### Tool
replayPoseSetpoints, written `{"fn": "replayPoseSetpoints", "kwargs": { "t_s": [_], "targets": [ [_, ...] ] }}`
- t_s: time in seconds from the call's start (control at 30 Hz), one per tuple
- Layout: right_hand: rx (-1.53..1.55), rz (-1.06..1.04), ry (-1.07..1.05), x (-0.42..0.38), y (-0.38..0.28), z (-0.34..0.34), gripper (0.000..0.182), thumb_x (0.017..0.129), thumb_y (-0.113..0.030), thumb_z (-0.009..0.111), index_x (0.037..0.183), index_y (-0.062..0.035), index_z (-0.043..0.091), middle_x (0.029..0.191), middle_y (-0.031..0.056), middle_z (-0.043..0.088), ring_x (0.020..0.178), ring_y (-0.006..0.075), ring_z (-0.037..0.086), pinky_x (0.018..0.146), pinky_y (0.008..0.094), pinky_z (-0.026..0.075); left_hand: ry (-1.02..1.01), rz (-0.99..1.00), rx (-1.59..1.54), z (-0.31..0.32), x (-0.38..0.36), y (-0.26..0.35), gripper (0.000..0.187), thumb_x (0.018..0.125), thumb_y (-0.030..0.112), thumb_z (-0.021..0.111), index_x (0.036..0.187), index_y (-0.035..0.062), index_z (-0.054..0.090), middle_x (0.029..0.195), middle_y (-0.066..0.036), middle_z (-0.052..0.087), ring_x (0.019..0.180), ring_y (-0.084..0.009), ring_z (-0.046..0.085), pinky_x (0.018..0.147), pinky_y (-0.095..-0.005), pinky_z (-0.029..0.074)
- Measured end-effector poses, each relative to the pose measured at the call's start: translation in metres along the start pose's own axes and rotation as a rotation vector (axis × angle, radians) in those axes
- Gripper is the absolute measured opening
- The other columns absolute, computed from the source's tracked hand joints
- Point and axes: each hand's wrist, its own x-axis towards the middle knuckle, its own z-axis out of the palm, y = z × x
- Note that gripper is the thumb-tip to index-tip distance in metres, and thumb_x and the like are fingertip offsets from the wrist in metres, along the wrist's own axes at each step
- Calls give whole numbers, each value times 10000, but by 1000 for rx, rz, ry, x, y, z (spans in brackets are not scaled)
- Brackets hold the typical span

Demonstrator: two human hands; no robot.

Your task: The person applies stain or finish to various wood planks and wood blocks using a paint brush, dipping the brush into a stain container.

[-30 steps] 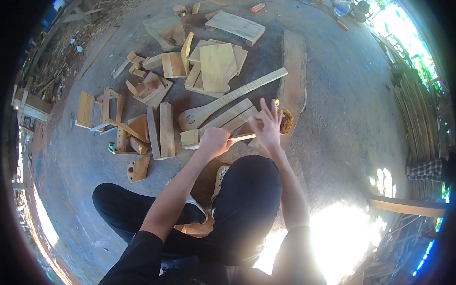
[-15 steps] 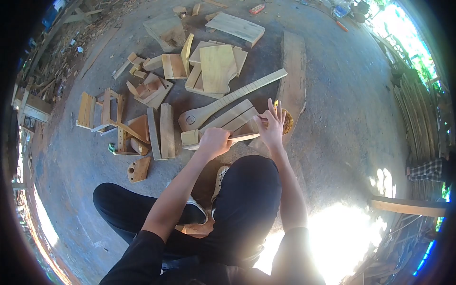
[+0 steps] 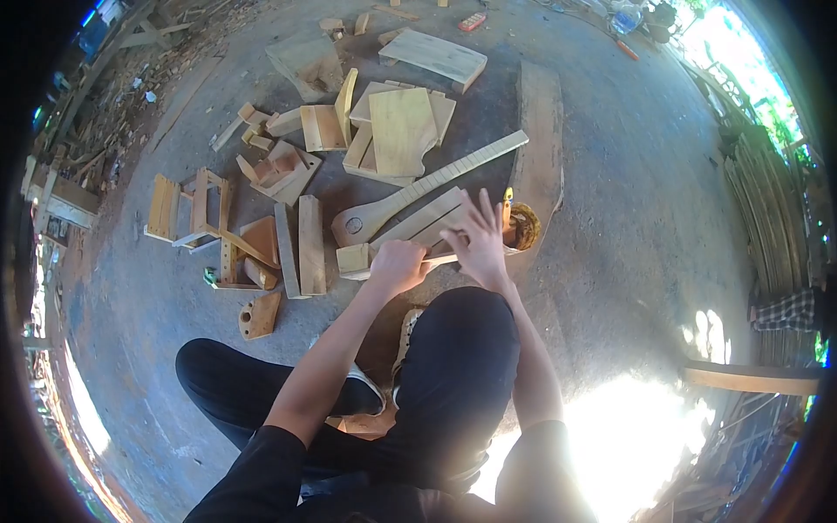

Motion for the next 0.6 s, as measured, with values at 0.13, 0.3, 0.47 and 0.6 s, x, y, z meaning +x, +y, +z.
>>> {"fn": "replayPoseSetpoints", "kwargs": {
  "t_s": [0.13,0.3,0.47,0.6],
  "targets": [
    [-84,293,262,3,15,9,231,911,-250,829,936,-72,684,1573,133,571,1543,445,379,1261,626,217,30,15,5,2,-2,-3,226,923,331,722,1015,134,783,847,-135,760,836,-349,752,749,-485,583],
    [-45,127,73,-1,20,-10,217,929,-242,804,956,-60,689,1569,140,572,1541,457,373,1262,622,220,4,12,-7,0,1,-2,229,924,331,723,1020,131,779,850,-136,761,838,-344,754,753,-487,583],
    [-62,48,25,-13,5,-13,187,915,-211,819,970,-63,719,1561,142,583,1541,437,389,1263,598,242,24,28,23,4,-1,-5,246,944,367,713,1014,143,785,829,-136,754,826,-339,754,739,-483,584],
    [-27,230,246,-18,17,-8,181,947,-207,791,1004,-44,735,1510,178,616,1476,404,482,1225,536,348,78,64,42,2,-5,0,336,963,442,699,905,119,770,788,-108,752,795,-306,760,708,-442,590]
  ]
}}
